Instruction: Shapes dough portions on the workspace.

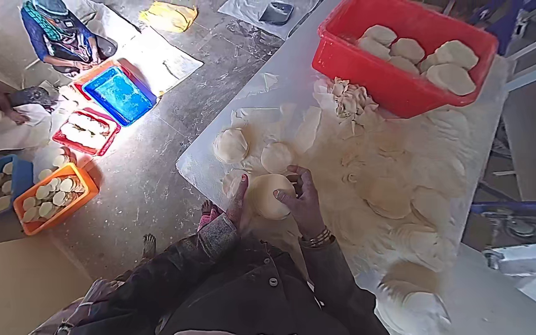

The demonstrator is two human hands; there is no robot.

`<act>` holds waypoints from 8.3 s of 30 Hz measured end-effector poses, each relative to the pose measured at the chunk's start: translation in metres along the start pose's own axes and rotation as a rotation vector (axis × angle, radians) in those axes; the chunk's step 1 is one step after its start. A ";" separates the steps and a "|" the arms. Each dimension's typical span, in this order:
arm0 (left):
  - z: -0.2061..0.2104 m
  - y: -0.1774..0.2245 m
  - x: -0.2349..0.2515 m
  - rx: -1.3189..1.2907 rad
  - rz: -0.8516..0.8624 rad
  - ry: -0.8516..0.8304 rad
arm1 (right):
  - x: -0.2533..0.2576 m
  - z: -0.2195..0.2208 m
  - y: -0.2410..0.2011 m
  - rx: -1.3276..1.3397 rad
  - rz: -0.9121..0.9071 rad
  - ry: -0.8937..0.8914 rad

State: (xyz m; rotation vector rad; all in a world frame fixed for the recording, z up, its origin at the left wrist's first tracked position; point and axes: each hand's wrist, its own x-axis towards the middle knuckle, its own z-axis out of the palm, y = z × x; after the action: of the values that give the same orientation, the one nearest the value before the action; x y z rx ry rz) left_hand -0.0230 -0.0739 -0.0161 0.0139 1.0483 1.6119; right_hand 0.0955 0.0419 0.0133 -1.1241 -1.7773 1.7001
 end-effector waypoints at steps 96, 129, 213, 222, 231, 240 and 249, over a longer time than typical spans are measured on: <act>-0.061 0.031 0.007 -0.048 0.038 0.359 | 0.033 0.082 -0.046 -0.729 -0.235 -0.383; -0.061 0.037 -0.016 -0.024 0.084 -0.107 | 0.013 0.043 0.012 0.775 0.434 -0.399; -0.097 0.022 -0.032 -0.382 0.136 0.525 | 0.039 0.045 0.014 -0.713 0.251 -0.392; -0.082 0.008 -0.028 -0.335 0.055 0.467 | 0.010 -0.004 0.029 -0.732 0.076 -0.124; -0.033 -0.007 -0.012 -0.313 -0.081 0.271 | -0.019 0.006 -0.016 0.290 -0.069 -0.277; -0.015 -0.024 -0.035 -0.296 -0.140 0.160 | -0.029 -0.001 0.019 -0.347 0.198 -0.333; -0.003 -0.028 -0.066 -0.251 -0.086 0.286 | -0.069 0.011 0.017 -0.679 -0.481 0.013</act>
State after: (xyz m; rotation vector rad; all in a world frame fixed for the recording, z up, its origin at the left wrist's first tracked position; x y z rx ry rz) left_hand 0.0197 -0.1300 -0.0018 -0.4350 1.0383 1.6881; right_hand 0.1308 -0.0207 0.0106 -0.8232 -2.4515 0.8239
